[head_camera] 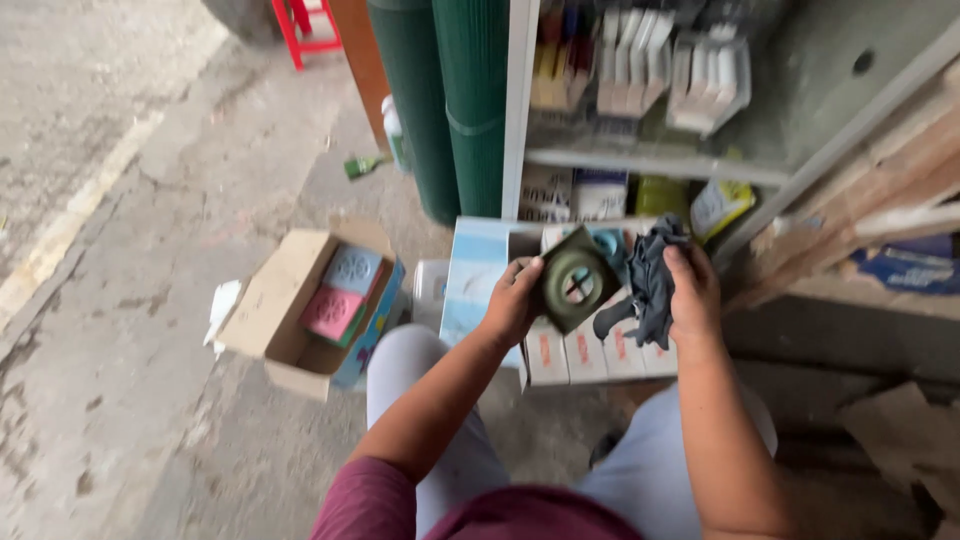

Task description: Cleaning plastic drain covers by wiping them with a cloth and inspecting them.

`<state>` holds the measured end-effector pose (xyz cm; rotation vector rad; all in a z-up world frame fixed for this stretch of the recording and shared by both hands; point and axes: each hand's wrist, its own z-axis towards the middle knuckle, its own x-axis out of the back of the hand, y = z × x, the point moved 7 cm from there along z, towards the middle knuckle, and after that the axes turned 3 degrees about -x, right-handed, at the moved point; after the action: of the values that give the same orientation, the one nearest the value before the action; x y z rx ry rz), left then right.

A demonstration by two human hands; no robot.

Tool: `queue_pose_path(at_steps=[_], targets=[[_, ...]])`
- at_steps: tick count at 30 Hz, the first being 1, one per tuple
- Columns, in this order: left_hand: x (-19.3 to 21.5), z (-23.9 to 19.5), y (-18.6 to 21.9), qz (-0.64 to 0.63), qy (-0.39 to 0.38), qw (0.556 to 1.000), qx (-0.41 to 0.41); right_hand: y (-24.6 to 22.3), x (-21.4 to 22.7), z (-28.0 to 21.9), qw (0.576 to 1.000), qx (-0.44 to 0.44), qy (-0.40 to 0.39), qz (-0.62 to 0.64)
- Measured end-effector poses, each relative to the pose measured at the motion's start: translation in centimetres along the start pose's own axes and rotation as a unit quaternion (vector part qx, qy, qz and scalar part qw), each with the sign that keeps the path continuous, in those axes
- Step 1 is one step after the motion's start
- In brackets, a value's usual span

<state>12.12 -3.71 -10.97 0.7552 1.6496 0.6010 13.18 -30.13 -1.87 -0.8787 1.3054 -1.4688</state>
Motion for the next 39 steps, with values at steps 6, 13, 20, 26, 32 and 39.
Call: queue_pose_path(at_steps=[6,13,20,26,32,39], targets=[[-8.3,-2.0,8.6,-0.021,0.047,0.997,0.054,-2.4,-1.8,3.9,0.972,0.126,0.007,-0.199],[-2.0,4.6,1.1,0.169,0.101,0.979,-0.047,-3.5,-10.0,0.3,0.872,0.283,-0.143,-0.372],[4.7,9.4,-3.6,0.255,0.159,0.949,-0.1,-0.7,-10.4,1.3,0.839,0.173,-0.142,-0.495],[3.7,8.8,-1.6,0.233,0.149,0.956,-0.095,-4.4,-7.4,0.2,0.886,0.074,-0.131,-0.439],[2.7,7.1,-0.5,0.125,0.178,0.974,-0.057,-2.0,-4.6,1.4,0.944,0.107,-0.056,-0.309],[4.2,7.5,-2.4,0.234,0.155,0.942,-0.183,-1.8,-11.1,-1.0,0.856,0.331,-0.038,-0.396]])
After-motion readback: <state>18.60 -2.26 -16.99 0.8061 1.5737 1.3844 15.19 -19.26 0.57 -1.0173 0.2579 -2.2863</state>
